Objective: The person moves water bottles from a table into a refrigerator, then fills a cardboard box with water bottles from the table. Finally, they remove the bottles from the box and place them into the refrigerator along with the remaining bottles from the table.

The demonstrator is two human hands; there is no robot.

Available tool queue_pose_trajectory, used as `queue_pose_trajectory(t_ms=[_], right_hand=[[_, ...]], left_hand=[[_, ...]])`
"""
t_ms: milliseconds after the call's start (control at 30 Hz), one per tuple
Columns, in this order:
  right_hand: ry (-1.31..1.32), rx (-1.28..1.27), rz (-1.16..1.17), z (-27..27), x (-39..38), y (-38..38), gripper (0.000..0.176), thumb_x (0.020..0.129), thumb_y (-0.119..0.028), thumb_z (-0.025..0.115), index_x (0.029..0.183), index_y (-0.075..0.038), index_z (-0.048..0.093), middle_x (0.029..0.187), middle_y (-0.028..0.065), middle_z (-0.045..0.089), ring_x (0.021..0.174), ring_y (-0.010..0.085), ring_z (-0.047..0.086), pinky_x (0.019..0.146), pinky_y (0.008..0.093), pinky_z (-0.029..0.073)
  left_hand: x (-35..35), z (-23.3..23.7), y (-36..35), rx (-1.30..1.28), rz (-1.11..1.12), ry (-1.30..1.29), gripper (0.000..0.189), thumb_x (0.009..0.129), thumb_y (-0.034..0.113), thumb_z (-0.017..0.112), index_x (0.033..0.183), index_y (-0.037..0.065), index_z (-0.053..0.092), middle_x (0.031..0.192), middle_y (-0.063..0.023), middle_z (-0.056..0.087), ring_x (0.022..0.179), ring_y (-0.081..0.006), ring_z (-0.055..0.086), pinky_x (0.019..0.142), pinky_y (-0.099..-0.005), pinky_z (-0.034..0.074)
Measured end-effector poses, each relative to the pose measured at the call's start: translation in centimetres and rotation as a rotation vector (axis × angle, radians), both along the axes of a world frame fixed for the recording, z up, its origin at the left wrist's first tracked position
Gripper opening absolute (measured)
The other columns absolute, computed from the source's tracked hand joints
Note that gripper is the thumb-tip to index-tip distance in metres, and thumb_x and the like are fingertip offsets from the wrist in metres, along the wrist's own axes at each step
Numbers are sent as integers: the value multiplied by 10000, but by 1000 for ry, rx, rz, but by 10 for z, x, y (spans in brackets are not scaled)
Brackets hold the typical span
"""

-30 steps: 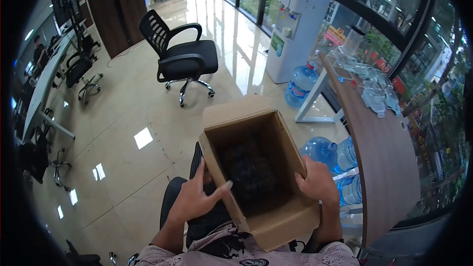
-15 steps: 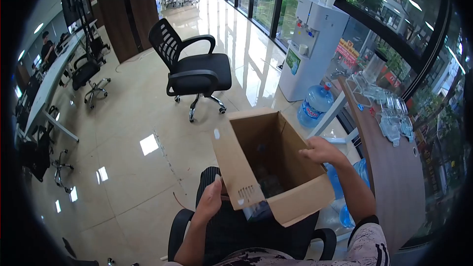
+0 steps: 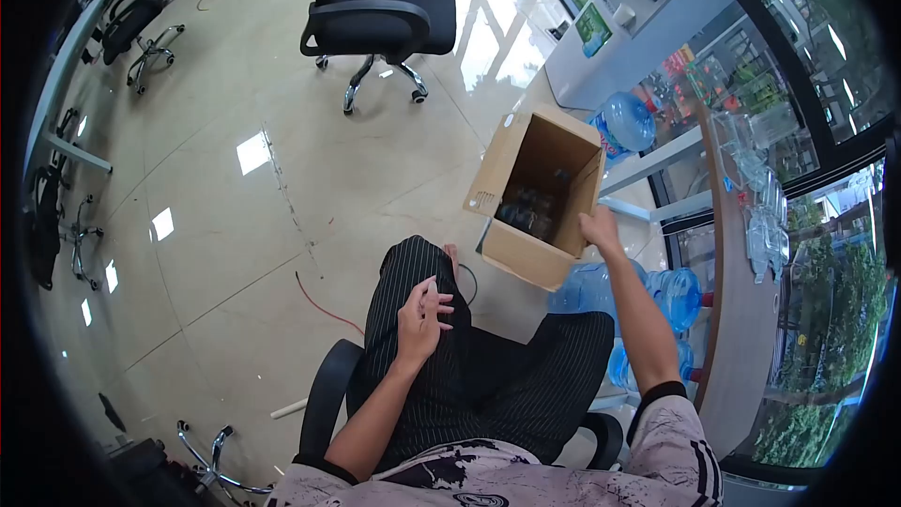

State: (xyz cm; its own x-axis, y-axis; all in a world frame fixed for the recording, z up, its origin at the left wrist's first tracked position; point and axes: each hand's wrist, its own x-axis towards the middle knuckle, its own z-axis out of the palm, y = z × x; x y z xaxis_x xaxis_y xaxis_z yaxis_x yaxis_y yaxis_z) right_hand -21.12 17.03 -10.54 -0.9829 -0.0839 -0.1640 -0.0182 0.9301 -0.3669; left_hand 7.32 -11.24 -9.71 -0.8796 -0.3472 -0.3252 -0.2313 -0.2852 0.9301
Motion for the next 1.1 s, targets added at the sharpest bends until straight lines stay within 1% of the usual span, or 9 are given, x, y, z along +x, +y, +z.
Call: queue_pose_trajectory(t_ms=[67, 233, 533, 633, 667, 700, 867, 1033, 1100], right_hand=[[-48, 44, -129, -39, -6, -14, 346, 780, -249, 607, 841, 89, 651, 829, 303, 622, 839, 420, 627, 760, 451, 496], [-58, -1, -295, -126, -18, -10, 344, 797, -255, 605, 828, 85, 651, 828, 294, 626, 842, 415, 628, 768, 454, 492], [-113, 91, -310, -181, 12, 19, 359, 831, -285, 606, 802, 72, 639, 830, 275, 629, 834, 412, 623, 745, 461, 489], [-57, -106, -313, -198, 37, 45, 382, 817, -351, 628, 819, 31, 636, 773, 245, 638, 786, 380, 644, 690, 446, 497], [-96, -192, -324, -207, 42, 49, 397, 808, -373, 642, 902, 12, 631, 787, 215, 650, 776, 349, 650, 682, 425, 500], [-127, -282, -333, -204, 48, 48, 431, 799, -394, 656, 984, -7, 627, 801, 186, 661, 765, 319, 657, 674, 405, 502], [-167, -338, -338, -171, 117, 41, 648, 770, -431, 673, 1260, -49, 487, 878, 143, 676, 841, 295, 654, 755, 384, 499], [-197, -498, -503, -170, 168, 23, 691, 784, -460, 667, 1256, 9, 480, 834, 117, 667, 794, 239, 651, 735, 350, 500], [-173, -544, -546, -170, 176, 14, 700, 785, -487, 654, 1252, 4, 478, 838, 126, 668, 799, 258, 650, 745, 362, 498]], left_hand=[[-1, 0, -4, 15, 4, -36, 425, 975, 273, 440, 1289, -13, 444, 973, -174, 650, 811, -194, 657, 571, -279, 559], [1, 4, -3, -62, -33, -28, 432, 976, 274, 436, 1295, -18, 432, 959, -175, 647, 800, -188, 657, 562, -267, 557], [-7, 5, 1, -214, -64, -128, 462, 961, 301, 450, 1276, -37, 448, 939, -166, 653, 767, -177, 657, 535, -243, 544], [-13, 7, 6, -270, -85, -136, 441, 957, 287, 457, 1254, -38, 473, 914, -153, 659, 750, -168, 655, 520, -230, 533], [-15, 7, 8, -335, -111, -136, 439, 969, 299, 428, 1253, -32, 473, 902, -146, 655, 739, -158, 648, 508, -220, 525], [-18, 7, 10, -403, -135, -129, 439, 982, 311, 400, 1253, -26, 473, 891, -139, 651, 728, -149, 642, 497, -210, 517], [-34, 10, 24, -437, -238, -131, 364, 933, 209, 542, 1202, -36, 514, 904, -131, 649, 750, -141, 637, 503, -223, 531], [-87, -5, 41, -183, -351, -169, 421, 905, 203, 590, 1211, -65, 482, 1022, -147, 589, 863, -164, 608, 624, -277, 577], [-126, -38, 42, -309, -376, -168, 481, 904, 213, 587, 1264, -71, 441, 1078, -154, 590, 954, -190, 603, 693, -278, 562]])
